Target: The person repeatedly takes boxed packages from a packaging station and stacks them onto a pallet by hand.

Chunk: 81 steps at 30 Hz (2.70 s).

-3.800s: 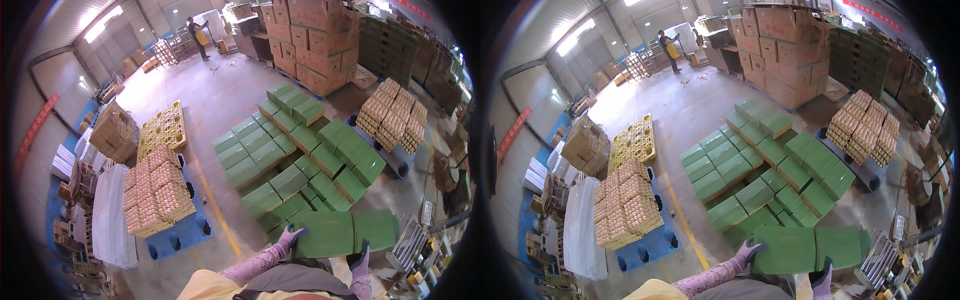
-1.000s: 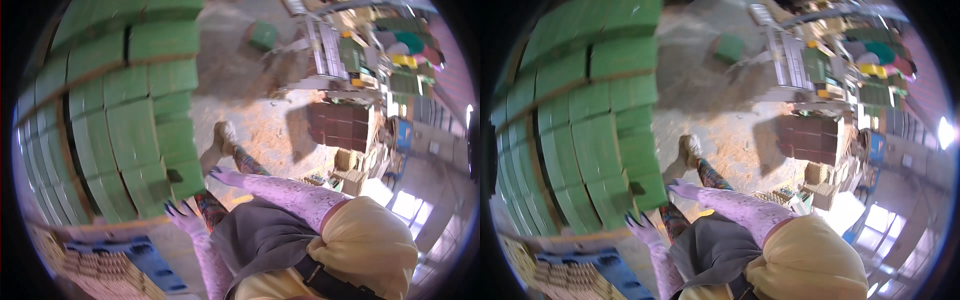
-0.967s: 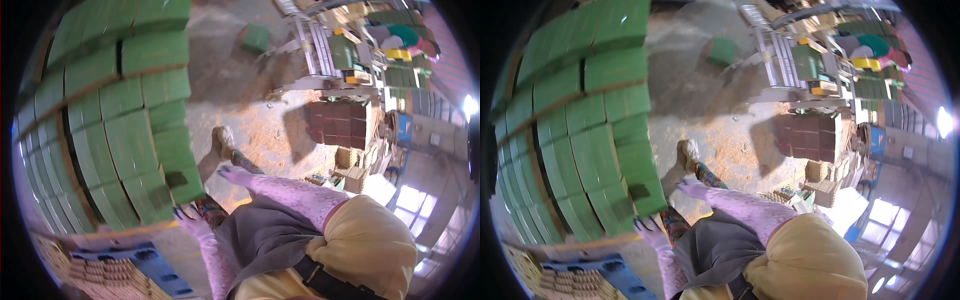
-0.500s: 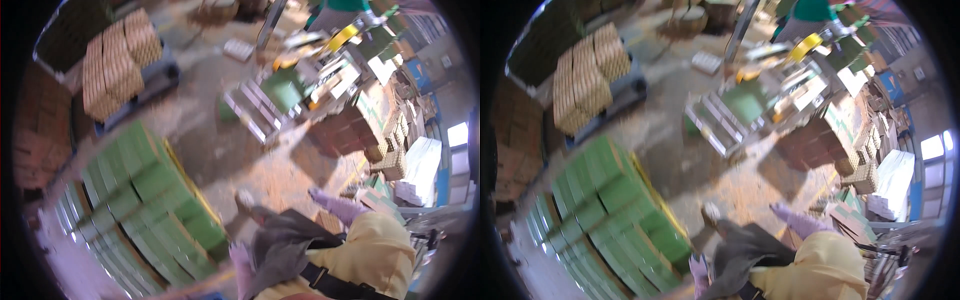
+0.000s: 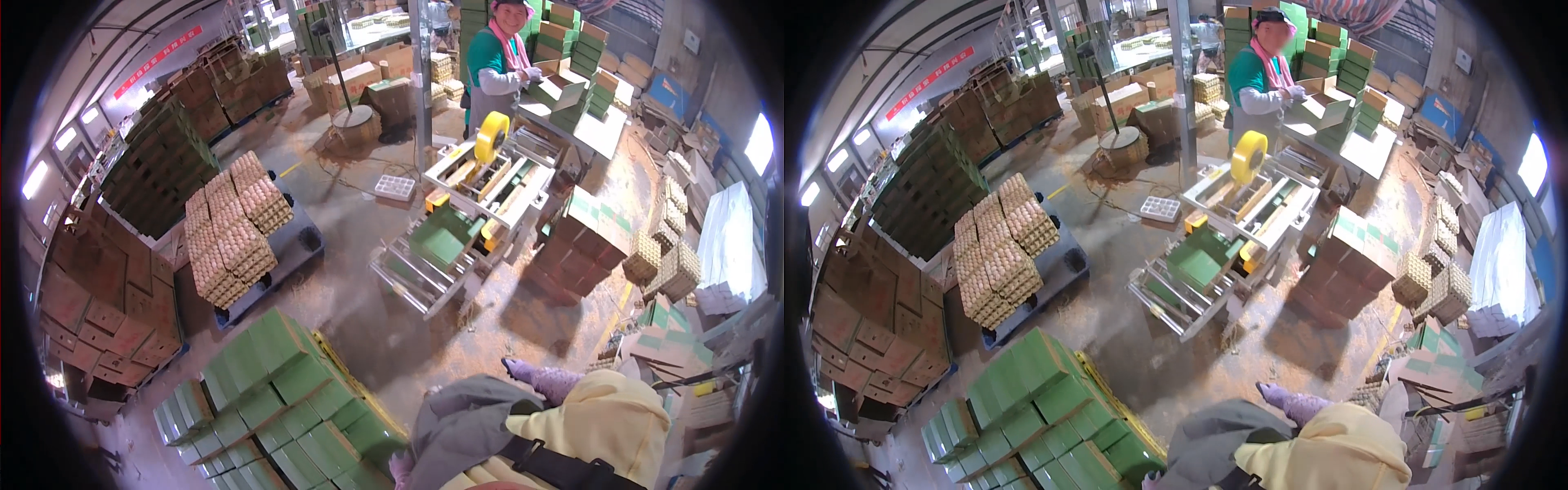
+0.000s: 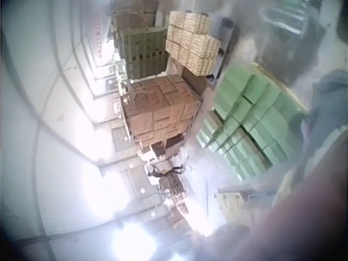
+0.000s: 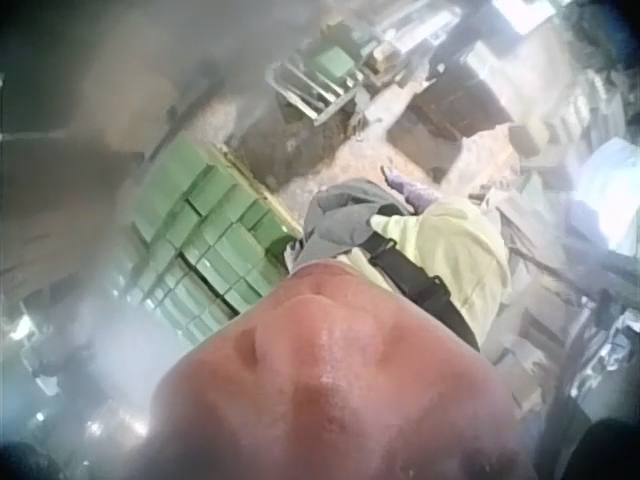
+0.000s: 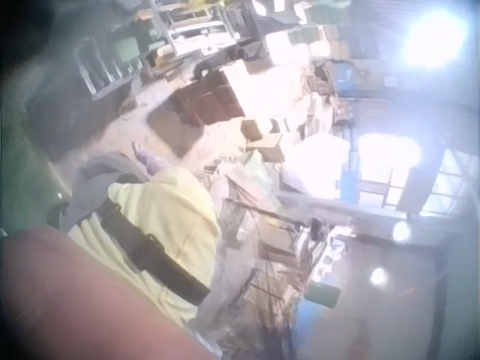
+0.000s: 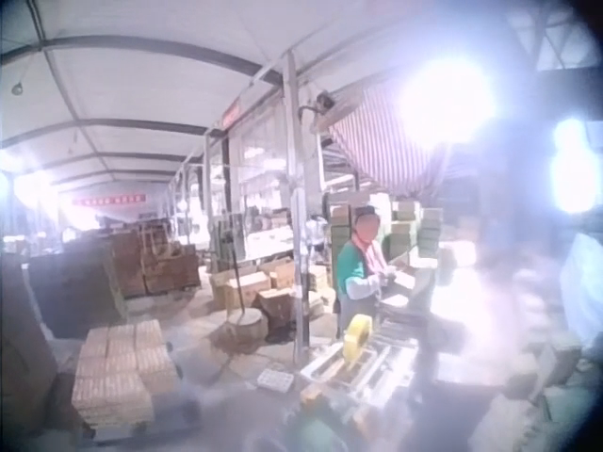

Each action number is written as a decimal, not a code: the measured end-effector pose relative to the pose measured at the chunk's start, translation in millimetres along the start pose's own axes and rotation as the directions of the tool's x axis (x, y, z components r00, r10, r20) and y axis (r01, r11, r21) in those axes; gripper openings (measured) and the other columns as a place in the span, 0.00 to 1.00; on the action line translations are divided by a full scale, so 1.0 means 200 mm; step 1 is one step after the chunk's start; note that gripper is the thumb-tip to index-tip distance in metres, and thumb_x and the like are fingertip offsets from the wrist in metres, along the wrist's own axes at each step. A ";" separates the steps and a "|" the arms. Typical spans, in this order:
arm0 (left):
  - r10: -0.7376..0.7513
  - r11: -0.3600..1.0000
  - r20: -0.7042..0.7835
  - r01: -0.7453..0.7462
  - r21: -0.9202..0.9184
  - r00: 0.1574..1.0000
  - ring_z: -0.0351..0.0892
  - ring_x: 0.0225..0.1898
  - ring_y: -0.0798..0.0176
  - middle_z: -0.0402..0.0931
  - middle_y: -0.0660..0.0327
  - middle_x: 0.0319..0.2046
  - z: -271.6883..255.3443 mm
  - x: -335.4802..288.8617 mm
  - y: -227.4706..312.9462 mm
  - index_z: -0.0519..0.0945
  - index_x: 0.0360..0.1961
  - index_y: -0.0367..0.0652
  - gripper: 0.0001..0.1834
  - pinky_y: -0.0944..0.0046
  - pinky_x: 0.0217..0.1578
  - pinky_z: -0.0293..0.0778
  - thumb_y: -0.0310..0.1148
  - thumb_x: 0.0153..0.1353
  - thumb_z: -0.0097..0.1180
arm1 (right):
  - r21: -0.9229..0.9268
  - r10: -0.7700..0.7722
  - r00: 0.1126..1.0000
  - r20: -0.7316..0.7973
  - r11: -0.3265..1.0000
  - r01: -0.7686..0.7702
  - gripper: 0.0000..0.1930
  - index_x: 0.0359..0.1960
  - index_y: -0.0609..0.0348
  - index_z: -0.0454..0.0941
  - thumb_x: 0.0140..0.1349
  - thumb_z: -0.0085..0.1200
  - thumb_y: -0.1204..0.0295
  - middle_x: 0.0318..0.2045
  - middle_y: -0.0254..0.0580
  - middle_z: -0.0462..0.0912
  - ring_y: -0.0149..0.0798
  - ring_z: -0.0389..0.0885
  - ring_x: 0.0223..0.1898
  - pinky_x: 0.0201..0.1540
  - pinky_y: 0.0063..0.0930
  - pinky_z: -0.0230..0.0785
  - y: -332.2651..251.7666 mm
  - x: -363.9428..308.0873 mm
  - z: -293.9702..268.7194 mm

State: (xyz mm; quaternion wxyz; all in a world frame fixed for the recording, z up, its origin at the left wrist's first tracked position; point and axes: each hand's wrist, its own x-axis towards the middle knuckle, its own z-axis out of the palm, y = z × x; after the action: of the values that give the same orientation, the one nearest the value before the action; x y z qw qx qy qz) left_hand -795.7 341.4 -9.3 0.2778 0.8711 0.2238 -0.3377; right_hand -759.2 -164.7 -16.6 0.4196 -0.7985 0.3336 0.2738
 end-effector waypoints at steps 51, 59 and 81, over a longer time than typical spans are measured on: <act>-0.116 0.232 0.323 0.342 -0.911 0.939 0.55 0.68 0.56 0.59 0.58 0.67 -0.33 1.32 1.74 0.61 0.70 0.50 0.47 0.44 0.66 0.52 0.66 0.56 0.57 | 0.222 -0.155 0.941 -0.301 0.948 0.227 0.26 0.54 0.61 0.77 0.64 0.54 0.52 0.45 0.48 0.84 0.44 0.81 0.47 0.51 0.33 0.71 -0.84 0.79 -0.67; 0.203 0.185 0.051 0.013 -0.983 0.978 0.79 0.43 0.61 0.78 0.64 0.45 -0.22 1.67 1.93 0.72 0.60 0.45 0.29 0.63 0.43 0.75 0.33 0.57 0.67 | 0.955 0.097 0.956 0.277 -0.135 -0.263 0.16 0.40 0.48 0.80 0.61 0.62 0.52 0.35 0.24 0.82 0.28 0.78 0.33 0.40 0.22 0.71 -1.60 1.57 -0.75; -0.216 -0.824 0.250 -0.039 -0.565 0.944 0.74 0.58 0.57 0.76 0.60 0.56 0.78 -0.46 -0.44 0.75 0.57 0.43 0.21 0.53 0.62 0.68 0.35 0.62 0.58 | 0.229 -0.130 0.837 0.531 0.973 0.006 0.28 0.60 0.64 0.71 0.58 0.63 0.69 0.53 0.39 0.78 0.36 0.78 0.49 0.55 0.30 0.71 -1.01 0.33 1.63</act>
State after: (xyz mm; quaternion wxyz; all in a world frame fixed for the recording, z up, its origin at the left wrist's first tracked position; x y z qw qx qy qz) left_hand -980.6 289.8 -70.4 0.8345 -0.0216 0.5351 0.1298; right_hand -615.4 178.6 -128.0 0.5913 -0.6488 0.2002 0.4352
